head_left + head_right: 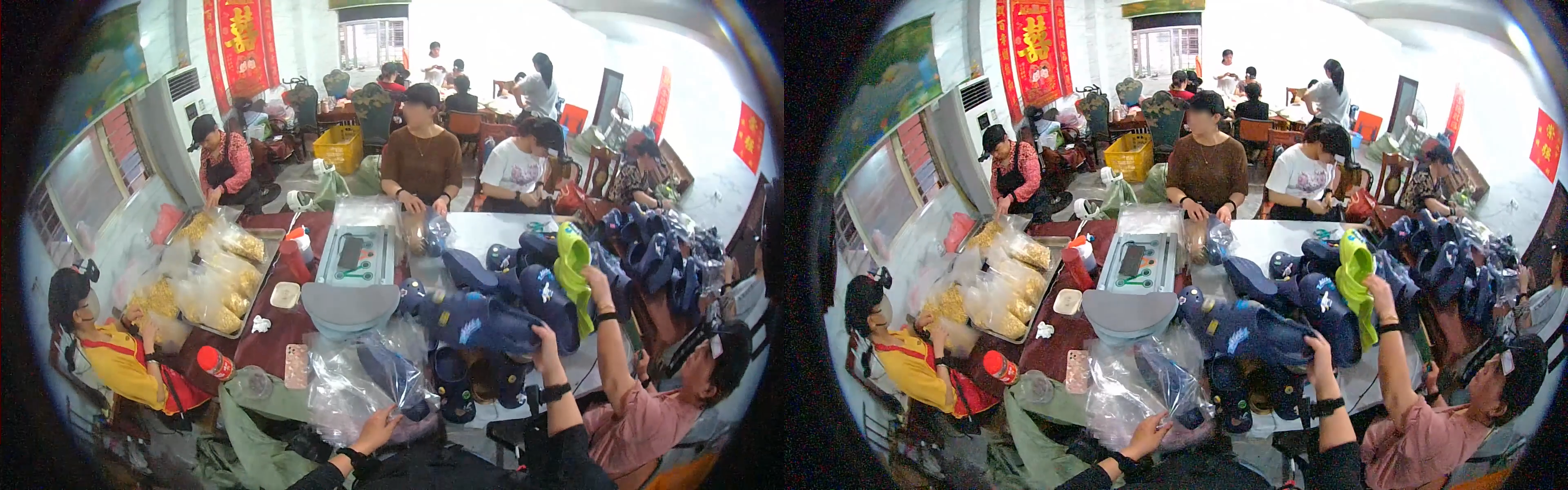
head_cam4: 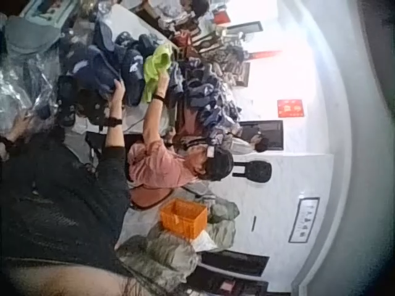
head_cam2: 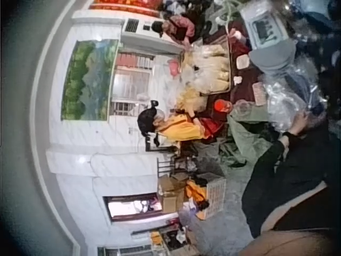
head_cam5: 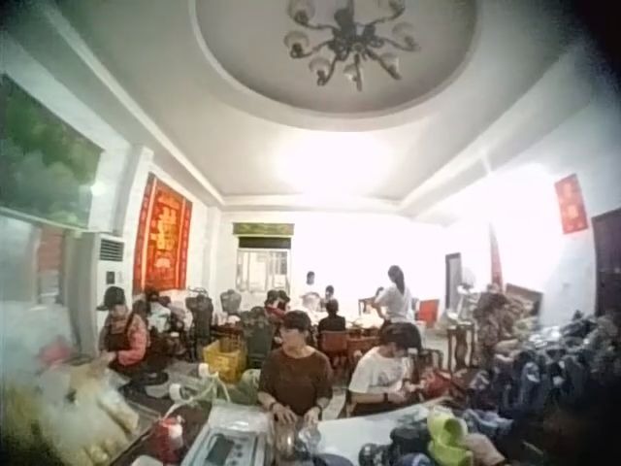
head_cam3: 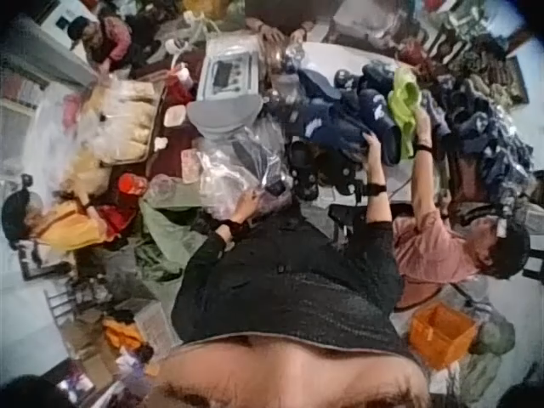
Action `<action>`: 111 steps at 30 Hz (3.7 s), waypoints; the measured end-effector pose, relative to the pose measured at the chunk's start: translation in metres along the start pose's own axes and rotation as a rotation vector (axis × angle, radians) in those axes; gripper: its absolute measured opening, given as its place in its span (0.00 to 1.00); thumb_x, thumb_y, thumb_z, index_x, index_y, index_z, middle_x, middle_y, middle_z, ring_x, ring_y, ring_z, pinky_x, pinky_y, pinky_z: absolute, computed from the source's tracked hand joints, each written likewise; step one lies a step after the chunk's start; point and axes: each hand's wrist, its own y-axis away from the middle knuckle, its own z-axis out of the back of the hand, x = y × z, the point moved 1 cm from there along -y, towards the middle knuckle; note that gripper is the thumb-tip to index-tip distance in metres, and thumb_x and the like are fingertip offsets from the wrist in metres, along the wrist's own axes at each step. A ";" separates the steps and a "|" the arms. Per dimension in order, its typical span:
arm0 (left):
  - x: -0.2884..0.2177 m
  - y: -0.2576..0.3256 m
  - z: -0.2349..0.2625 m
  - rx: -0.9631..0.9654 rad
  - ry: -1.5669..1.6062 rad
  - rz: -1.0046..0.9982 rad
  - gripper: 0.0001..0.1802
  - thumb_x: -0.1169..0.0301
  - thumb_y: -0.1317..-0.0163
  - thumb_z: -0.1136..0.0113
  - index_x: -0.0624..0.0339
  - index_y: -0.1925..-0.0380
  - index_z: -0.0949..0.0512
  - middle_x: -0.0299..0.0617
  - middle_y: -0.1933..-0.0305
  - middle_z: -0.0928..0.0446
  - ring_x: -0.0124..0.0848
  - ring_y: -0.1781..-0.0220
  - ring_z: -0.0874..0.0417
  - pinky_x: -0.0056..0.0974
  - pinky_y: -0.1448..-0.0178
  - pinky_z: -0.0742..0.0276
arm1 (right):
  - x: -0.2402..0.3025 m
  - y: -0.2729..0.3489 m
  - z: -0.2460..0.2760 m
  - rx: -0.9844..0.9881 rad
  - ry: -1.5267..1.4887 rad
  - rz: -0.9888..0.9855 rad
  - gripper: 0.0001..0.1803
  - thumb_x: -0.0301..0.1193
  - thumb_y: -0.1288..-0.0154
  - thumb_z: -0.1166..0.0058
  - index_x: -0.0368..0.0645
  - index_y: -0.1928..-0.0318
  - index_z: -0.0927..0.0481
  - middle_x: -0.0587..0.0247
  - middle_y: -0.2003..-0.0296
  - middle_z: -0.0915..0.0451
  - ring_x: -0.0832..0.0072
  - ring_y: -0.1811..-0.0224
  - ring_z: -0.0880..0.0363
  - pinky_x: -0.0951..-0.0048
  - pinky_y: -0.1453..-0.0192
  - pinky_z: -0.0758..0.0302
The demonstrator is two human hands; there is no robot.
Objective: Packing shoes into plastic bags and sealing them with a heat sealer machine.
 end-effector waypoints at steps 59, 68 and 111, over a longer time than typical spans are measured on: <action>-0.020 -0.011 0.043 0.138 -0.145 -0.169 0.26 0.55 0.32 0.68 0.44 0.35 0.51 0.59 0.81 0.27 0.57 0.78 0.25 0.55 0.73 0.32 | -0.160 0.203 -0.083 -0.161 0.923 0.598 0.19 0.18 0.48 0.55 0.39 0.53 0.29 0.53 0.62 0.29 0.60 0.58 0.29 0.69 0.50 0.34; -0.011 -0.006 0.046 0.162 -0.362 -0.308 0.26 0.55 0.32 0.66 0.38 0.35 0.51 0.53 0.85 0.27 0.51 0.81 0.24 0.52 0.78 0.31 | -0.174 0.199 -0.073 0.335 1.339 -0.193 0.34 0.39 0.48 0.42 0.45 0.43 0.41 0.42 0.66 0.25 0.52 0.62 0.23 0.62 0.58 0.28; -0.015 0.009 0.052 0.011 -0.571 -0.447 0.27 0.58 0.35 0.57 0.62 0.40 0.40 0.44 0.88 0.27 0.38 0.85 0.23 0.40 0.82 0.28 | -0.210 0.170 -0.127 0.133 1.560 0.093 0.21 0.38 0.49 0.46 0.38 0.57 0.31 0.45 0.66 0.23 0.49 0.63 0.24 0.54 0.59 0.28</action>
